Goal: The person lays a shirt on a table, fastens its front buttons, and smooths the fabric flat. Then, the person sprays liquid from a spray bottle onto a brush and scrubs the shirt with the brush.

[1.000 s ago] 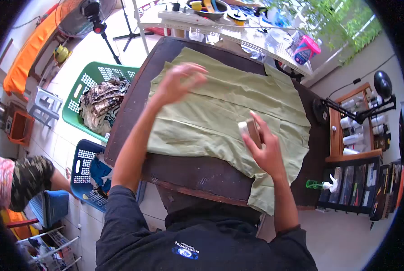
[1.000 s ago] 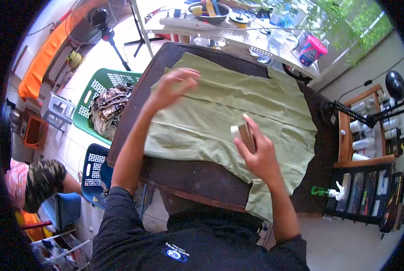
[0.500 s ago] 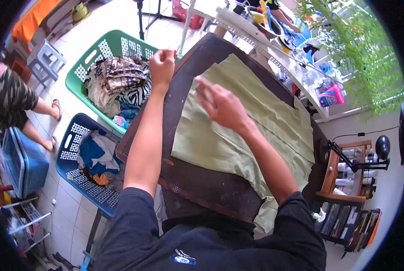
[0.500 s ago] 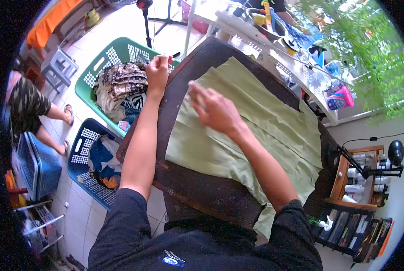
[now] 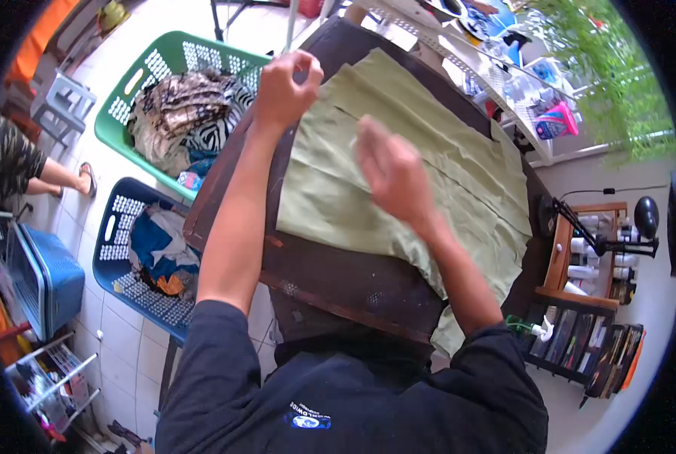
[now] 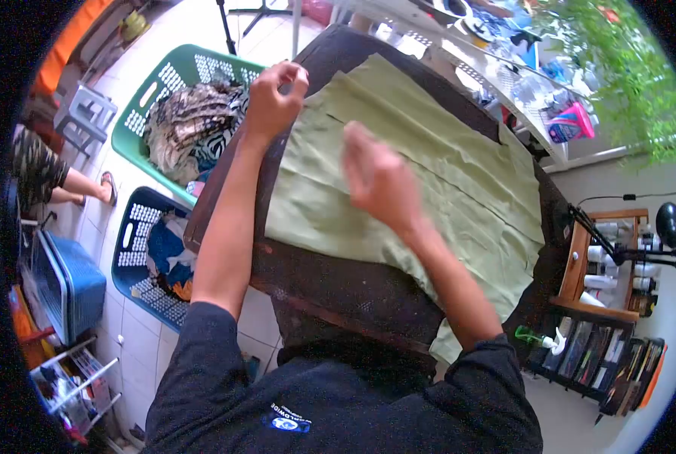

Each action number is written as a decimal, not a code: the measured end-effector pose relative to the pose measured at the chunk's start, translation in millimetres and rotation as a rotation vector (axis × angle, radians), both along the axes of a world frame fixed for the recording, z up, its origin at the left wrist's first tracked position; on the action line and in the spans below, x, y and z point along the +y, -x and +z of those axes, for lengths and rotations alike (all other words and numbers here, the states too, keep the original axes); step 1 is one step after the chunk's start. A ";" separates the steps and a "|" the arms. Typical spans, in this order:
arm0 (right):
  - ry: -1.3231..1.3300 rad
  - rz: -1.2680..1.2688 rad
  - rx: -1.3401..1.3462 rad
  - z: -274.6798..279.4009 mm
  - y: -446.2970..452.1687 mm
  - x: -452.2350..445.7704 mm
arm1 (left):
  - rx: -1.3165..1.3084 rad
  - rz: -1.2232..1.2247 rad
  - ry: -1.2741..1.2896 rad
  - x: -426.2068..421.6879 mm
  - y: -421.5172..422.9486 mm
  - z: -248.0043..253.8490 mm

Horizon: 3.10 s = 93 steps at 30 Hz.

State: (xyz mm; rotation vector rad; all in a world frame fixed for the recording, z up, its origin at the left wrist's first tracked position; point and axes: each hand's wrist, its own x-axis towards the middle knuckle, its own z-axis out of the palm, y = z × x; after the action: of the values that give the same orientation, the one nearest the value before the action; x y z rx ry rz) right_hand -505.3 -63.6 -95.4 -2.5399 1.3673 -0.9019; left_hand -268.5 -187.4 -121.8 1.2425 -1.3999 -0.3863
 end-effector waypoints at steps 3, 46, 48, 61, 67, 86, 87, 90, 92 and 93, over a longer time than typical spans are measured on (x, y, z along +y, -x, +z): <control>-0.183 0.324 0.170 32.1 -13.7 81.4 | -0.291 -0.167 0.167 28.6 21.1 9.7; -0.283 -0.570 -0.198 16.3 125.2 178.9 | -1.141 -0.735 -0.289 162.7 149.8 13.7; -0.230 -0.829 -0.299 -1.1 165.2 159.3 | -1.172 -0.723 -0.254 159.6 146.9 8.3; -0.105 -1.014 -0.269 -7.6 240.1 213.1 | -1.235 -0.761 -0.289 158.0 143.9 15.5; -0.126 -1.183 -0.089 6.2 262.5 236.3 | -1.264 -0.752 -0.292 156.3 149.8 21.5; -0.094 -1.267 0.178 -4.0 289.2 262.4 | -1.280 -0.749 -0.311 158.5 146.9 16.7; -0.043 -1.252 0.180 -3.2 289.3 262.0 | -1.282 -0.747 -0.315 156.9 147.6 17.6; -0.010 -1.228 0.195 -3.9 288.7 268.1 | -1.280 -0.755 -0.318 156.3 152.4 18.2; -0.032 -1.197 0.204 -8.1 285.5 271.7 | -1.280 -0.749 -0.312 155.3 152.4 18.7; -0.048 -1.179 0.205 -11.4 281.5 274.4 | -1.284 -0.745 -0.315 156.7 149.7 18.4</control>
State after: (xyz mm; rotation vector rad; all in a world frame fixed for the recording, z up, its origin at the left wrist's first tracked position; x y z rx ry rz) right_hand -786.8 210.8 -106.8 -1.6251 2.9425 -0.6495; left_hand -418.2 -30.7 -103.4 1.1824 -3.0274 -0.2984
